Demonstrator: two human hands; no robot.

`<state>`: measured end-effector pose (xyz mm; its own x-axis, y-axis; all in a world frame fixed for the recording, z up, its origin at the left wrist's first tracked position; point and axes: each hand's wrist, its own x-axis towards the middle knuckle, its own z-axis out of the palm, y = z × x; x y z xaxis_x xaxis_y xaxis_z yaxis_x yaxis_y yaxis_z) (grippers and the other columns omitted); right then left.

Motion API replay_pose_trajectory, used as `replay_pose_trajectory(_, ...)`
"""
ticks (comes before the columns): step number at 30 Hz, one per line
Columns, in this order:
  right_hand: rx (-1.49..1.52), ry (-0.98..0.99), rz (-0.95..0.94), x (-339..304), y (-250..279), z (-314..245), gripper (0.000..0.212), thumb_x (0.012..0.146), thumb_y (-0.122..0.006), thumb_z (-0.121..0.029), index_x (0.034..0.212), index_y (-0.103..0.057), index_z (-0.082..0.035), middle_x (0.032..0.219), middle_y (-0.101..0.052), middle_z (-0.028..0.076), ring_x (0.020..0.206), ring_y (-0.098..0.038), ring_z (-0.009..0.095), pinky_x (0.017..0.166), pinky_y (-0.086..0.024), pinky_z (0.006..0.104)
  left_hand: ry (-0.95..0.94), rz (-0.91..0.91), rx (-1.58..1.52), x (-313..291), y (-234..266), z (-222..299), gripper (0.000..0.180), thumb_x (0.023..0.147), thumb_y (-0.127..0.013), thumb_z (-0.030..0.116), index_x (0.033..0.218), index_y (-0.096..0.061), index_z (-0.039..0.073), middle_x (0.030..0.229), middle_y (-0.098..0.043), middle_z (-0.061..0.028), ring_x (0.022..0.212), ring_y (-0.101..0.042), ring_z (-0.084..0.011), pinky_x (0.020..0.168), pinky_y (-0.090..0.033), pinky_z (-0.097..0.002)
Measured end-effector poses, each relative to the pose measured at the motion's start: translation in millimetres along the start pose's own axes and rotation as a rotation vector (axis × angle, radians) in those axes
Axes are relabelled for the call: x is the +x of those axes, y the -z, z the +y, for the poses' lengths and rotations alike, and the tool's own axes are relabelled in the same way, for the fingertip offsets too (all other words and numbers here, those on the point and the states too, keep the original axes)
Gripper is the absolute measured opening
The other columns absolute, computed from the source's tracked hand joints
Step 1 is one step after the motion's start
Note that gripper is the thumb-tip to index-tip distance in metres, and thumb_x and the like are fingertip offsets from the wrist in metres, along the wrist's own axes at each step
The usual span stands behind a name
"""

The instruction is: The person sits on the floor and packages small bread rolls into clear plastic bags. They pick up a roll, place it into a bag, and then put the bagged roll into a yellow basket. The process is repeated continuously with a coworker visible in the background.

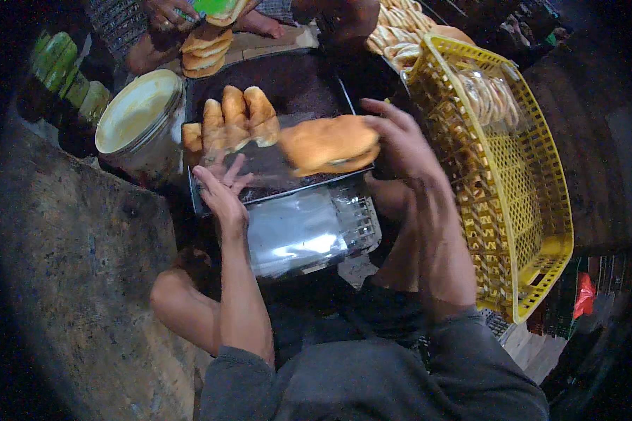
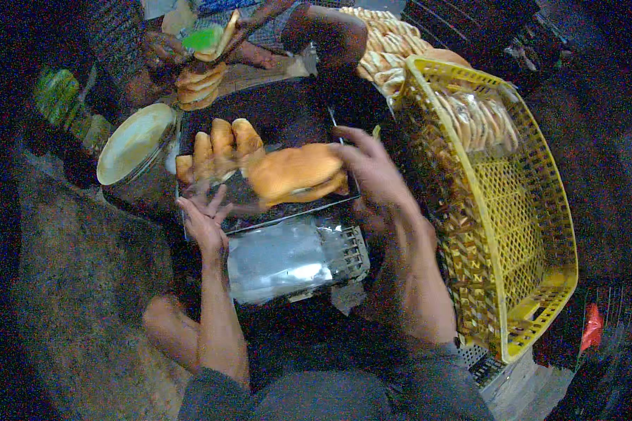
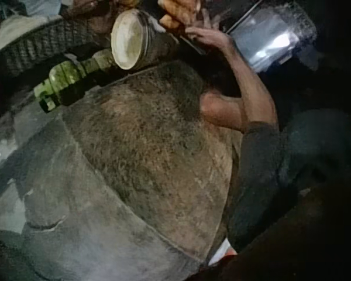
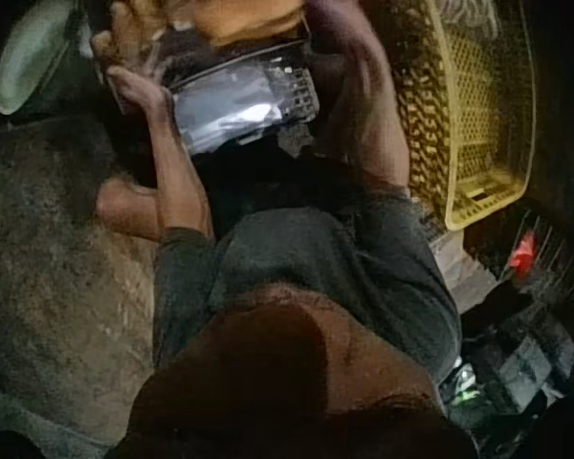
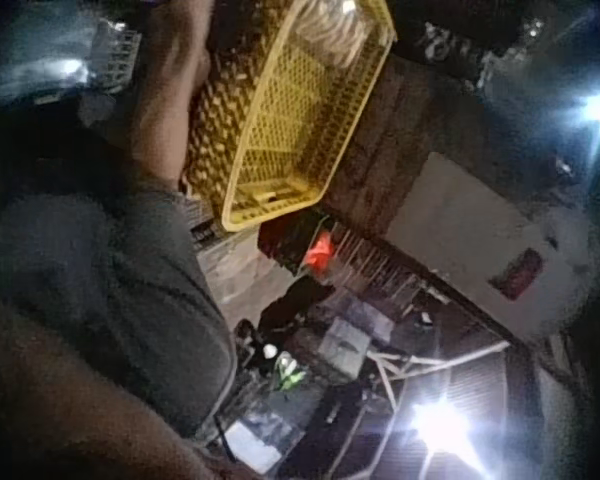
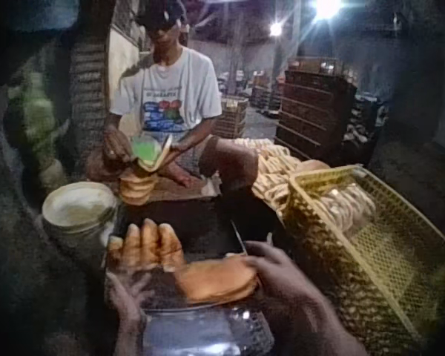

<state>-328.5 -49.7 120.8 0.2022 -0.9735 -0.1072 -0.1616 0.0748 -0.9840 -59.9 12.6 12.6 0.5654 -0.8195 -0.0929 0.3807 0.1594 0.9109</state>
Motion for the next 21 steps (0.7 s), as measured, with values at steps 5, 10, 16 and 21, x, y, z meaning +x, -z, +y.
replay_pose_trajectory(5, -0.16, 0.116, -0.069, -8, -24, 4, 0.064, 0.09, -0.061, -0.034, 0.135, -0.038, 0.004, 0.116, -0.057, 0.02, 0.106, -0.055, 0.022, 0.091, -0.044, 0.0345, 0.129, -0.298, -0.206, -37, -38, -3, 0.069, 0.094, -0.036, 0.058, 0.141, -0.03, 0.007, 0.133, -0.048, -0.0158, 0.118, -0.053, -0.0309, 0.08, -0.056, -0.0404)
replay_pose_trajectory(10, -0.307, 0.725, 0.106, -53, -87, -2, 0.049, 0.084, -0.068, -0.022, 0.126, -0.049, -0.005, 0.126, -0.05, 0.02, 0.122, -0.046, 0.034, 0.101, -0.037, 0.0421, 0.18, -0.189, -0.375, -44, -20, 1, 0.065, 0.092, -0.045, 0.056, 0.138, -0.037, 0.011, 0.132, -0.05, -0.0106, 0.12, -0.051, -0.0256, 0.089, -0.052, -0.04)
replay_pose_trajectory(16, -0.934, 0.969, 0.253, -73, -115, -32, 0.047, 0.072, -0.073, -0.016, 0.116, -0.056, -0.01, 0.128, -0.049, 0.015, 0.127, -0.04, 0.037, 0.108, -0.023, 0.0563, 0.266, -0.052, -0.458, -40, 1, -12, 0.056, 0.092, -0.055, 0.046, 0.133, -0.044, 0.01, 0.125, -0.056, -0.008, 0.114, -0.055, -0.0202, 0.096, -0.046, -0.0389)
replay_pose_trajectory(21, -1.314, 0.653, 0.122, -55, -66, -41, 0.06, 0.073, -0.07, -0.018, 0.128, -0.046, -0.008, 0.099, -0.064, 0.015, 0.098, -0.06, 0.033, 0.105, -0.03, 0.0516, 0.18, -0.387, -0.313, -82, -48, 10, 0.056, 0.094, -0.051, 0.044, 0.136, -0.037, 0.009, 0.123, -0.055, -0.0105, 0.107, -0.058, -0.0215, 0.083, -0.048, -0.0369)
